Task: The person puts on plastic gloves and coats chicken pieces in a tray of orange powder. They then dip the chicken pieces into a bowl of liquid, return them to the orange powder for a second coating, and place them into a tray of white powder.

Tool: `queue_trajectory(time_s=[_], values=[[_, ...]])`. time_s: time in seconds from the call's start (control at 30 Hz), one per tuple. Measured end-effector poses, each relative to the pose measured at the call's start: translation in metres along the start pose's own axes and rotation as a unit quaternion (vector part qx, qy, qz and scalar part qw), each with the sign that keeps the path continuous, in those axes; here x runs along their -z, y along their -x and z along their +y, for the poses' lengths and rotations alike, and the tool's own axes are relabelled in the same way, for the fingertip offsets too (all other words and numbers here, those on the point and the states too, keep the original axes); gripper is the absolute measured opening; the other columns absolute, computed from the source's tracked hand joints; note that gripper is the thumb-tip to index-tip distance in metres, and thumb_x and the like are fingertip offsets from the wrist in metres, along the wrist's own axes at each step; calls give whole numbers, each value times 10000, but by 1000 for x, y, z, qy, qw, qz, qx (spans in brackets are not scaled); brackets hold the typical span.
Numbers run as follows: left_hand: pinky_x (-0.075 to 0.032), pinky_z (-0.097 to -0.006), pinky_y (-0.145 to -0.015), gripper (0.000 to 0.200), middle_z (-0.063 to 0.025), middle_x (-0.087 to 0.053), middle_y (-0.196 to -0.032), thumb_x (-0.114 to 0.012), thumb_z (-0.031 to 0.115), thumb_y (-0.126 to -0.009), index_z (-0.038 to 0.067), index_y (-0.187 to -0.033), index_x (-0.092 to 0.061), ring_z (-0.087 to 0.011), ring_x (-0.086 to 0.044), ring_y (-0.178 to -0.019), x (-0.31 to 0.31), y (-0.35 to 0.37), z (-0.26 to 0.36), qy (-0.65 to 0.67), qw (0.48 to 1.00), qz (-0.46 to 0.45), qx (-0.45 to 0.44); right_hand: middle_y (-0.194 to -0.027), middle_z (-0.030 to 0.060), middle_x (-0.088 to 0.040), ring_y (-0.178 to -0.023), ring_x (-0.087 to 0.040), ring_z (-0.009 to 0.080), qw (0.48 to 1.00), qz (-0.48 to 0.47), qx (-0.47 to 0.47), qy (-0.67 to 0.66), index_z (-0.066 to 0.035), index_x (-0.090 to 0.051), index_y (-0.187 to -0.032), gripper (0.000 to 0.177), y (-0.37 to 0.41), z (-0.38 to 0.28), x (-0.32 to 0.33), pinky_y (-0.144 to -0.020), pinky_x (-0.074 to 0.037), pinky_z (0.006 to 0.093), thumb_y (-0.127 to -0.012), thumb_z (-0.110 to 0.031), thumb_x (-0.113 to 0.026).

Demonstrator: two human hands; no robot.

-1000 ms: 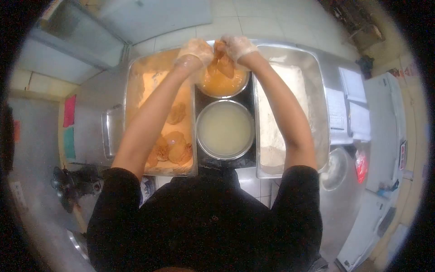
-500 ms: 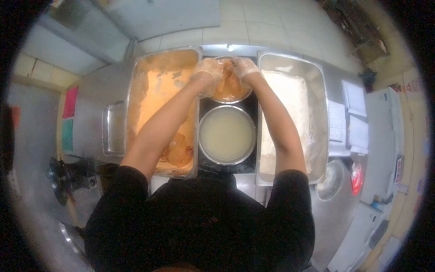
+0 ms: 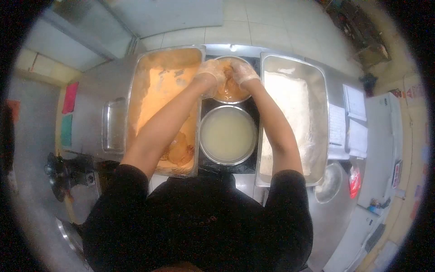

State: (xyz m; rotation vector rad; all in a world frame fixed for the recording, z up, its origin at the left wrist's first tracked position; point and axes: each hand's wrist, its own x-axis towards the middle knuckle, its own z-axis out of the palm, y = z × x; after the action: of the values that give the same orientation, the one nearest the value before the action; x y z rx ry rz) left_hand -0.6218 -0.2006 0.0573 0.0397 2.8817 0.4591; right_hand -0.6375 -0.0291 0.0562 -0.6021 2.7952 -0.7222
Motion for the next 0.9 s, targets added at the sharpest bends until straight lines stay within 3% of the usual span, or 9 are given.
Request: queue_trajectory(time_s=[0.1,0.17,0.37,0.6,0.7,0.77,0.8,0.87,0.9], values=[[-549,-431,-1048,356,-218,-703,-1320,-677,245,-933,53,-1221,-759,-352,-676,-1247,-1,-1,-2,-87,994,-25,-58,-1349,217,-672,-1283,-610,400,1000,11,4,-1,-107,-663,-1353,410,-1,2,-2,-1083,-481,485,-982,-282,-662],[-551,-432,-1045,350,-217,-709,-1310,-676,243,-931,51,-1211,-763,-350,-681,-1240,16,14,9,-10,1000,-7,-4,-1346,216,-675,-1274,-616,403,1000,18,8,8,-111,-665,-1353,402,-1,2,-1,-1079,-485,483,-987,-278,-652],[-555,-428,-1041,331,-214,-714,-1300,-668,229,-937,55,-1200,-767,-346,-688,-1229,26,21,16,11,1000,-13,15,-1323,217,-685,-1237,-637,413,999,24,1,-27,-114,-680,-1321,376,-2,6,2,-1050,-503,487,-1013,-320,-620],[-552,-429,-1048,325,-213,-712,-1306,-680,200,-935,39,-1205,-762,-351,-687,-1224,-7,-1,1,-3,1000,11,-20,-1233,245,-703,-1168,-653,449,999,51,0,-1,-103,-692,-1247,411,-1,7,1,-989,-512,521,-1043,-442,-580],[-558,-426,-1035,325,-209,-716,-1297,-682,202,-934,36,-1200,-763,-358,-690,-1215,6,5,2,-55,997,22,-46,-1178,246,-719,-1113,-669,465,998,58,1,18,-112,-696,-1226,420,-3,7,10,-959,-518,536,-1049,-467,-559],[-568,-426,-1011,309,-210,-733,-1246,-669,204,-932,27,-1163,-774,-364,-702,-1185,62,40,21,-231,961,13,-155,-1148,245,-728,-1083,-677,471,998,62,5,28,-116,-698,-1212,419,-3,3,21,-940,-522,544,-1051,-474,-549],[-568,-426,-1011,309,-210,-733,-1246,-669,204,-932,27,-1163,-774,-364,-702,-1185,80,45,30,-230,961,11,-156,-1112,244,-734,-1055,-684,470,996,83,15,22,-113,-697,-1197,409,-4,-3,32,-919,-527,545,-1054,-466,-548],[-585,-420,-974,287,-214,-744,-1199,-672,199,-914,33,-1115,-793,-369,-718,-1144,107,51,44,-4,999,53,-9,-1077,242,-740,-1028,-692,470,994,103,24,17,-110,-695,-1183,398,-4,-15,50,-897,-533,546,-1056,-457,-546],[-585,-420,-974,287,-214,-744,-1199,-672,199,-914,33,-1115,-793,-369,-718,-1144,114,49,44,-3,999,51,-9,-1067,239,-741,-1021,-695,463,995,98,23,-20,-107,-692,-1166,391,-5,-20,58,-890,-536,540,-1055,-454,-551]])
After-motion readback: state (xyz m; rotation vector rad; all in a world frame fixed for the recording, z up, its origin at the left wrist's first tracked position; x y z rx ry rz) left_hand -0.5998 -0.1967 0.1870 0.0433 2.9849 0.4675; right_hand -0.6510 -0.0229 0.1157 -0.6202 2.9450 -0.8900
